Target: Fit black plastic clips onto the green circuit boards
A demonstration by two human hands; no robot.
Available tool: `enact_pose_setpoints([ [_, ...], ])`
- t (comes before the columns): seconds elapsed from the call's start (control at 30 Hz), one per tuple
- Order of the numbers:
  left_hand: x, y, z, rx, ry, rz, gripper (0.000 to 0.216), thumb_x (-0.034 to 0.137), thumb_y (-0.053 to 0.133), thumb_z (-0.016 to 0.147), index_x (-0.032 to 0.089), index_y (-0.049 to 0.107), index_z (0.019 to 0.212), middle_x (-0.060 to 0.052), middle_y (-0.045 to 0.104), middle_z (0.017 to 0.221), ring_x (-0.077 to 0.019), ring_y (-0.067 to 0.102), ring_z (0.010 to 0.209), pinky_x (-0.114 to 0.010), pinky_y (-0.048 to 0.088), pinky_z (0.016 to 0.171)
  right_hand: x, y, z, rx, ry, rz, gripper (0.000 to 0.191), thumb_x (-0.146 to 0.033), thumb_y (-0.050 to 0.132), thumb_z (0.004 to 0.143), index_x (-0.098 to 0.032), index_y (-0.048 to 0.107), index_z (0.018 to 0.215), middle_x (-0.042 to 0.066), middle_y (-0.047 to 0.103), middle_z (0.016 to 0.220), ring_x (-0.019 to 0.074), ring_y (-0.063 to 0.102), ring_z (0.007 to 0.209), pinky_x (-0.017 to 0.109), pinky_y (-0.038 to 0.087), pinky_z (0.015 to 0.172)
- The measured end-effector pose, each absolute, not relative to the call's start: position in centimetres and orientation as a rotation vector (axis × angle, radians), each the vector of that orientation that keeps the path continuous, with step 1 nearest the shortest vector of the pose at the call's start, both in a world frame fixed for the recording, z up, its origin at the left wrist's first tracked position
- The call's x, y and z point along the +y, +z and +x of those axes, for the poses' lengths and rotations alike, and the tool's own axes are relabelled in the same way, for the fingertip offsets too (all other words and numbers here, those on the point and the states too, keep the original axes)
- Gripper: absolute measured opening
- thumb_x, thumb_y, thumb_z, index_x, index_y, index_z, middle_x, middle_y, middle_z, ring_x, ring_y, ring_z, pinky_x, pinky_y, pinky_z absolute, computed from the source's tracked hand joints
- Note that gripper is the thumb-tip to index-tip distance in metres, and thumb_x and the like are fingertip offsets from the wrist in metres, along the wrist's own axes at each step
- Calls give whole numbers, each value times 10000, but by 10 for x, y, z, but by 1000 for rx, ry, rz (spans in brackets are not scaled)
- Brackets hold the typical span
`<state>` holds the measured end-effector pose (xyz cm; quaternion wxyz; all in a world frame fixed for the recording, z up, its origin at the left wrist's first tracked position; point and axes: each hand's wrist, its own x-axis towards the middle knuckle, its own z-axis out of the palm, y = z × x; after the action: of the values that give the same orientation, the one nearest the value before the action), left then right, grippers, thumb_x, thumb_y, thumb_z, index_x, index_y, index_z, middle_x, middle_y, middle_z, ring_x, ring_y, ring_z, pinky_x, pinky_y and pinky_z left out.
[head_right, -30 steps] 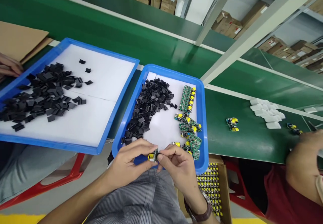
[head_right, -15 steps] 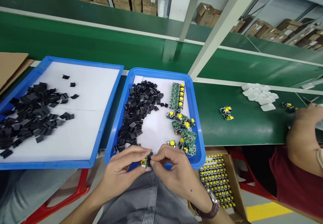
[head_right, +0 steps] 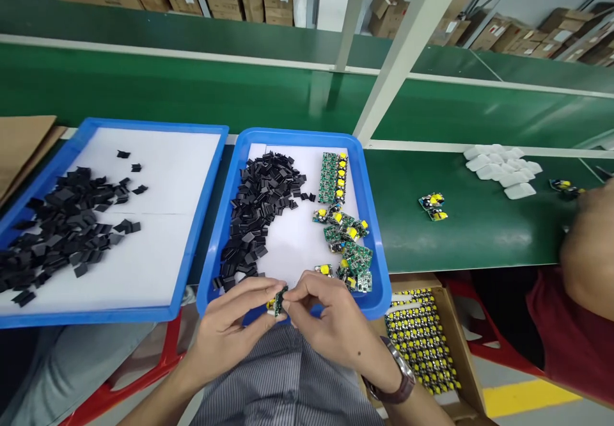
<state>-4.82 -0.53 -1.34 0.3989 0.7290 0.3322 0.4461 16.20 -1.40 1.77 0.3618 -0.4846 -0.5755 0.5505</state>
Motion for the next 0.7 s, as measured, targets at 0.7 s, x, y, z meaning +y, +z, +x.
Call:
enact_pose_setpoints([
  [0.7,-5,-10,-51,909,993,1797,541,119,770,911,269,652,1416,-82,734,1233,-194,720,1103,-316,600,971,-9,1,170,-861,1954,-925,186,-252,848,883,-201,767,1043,-3,790,811,123,801,707,230,643,726],
])
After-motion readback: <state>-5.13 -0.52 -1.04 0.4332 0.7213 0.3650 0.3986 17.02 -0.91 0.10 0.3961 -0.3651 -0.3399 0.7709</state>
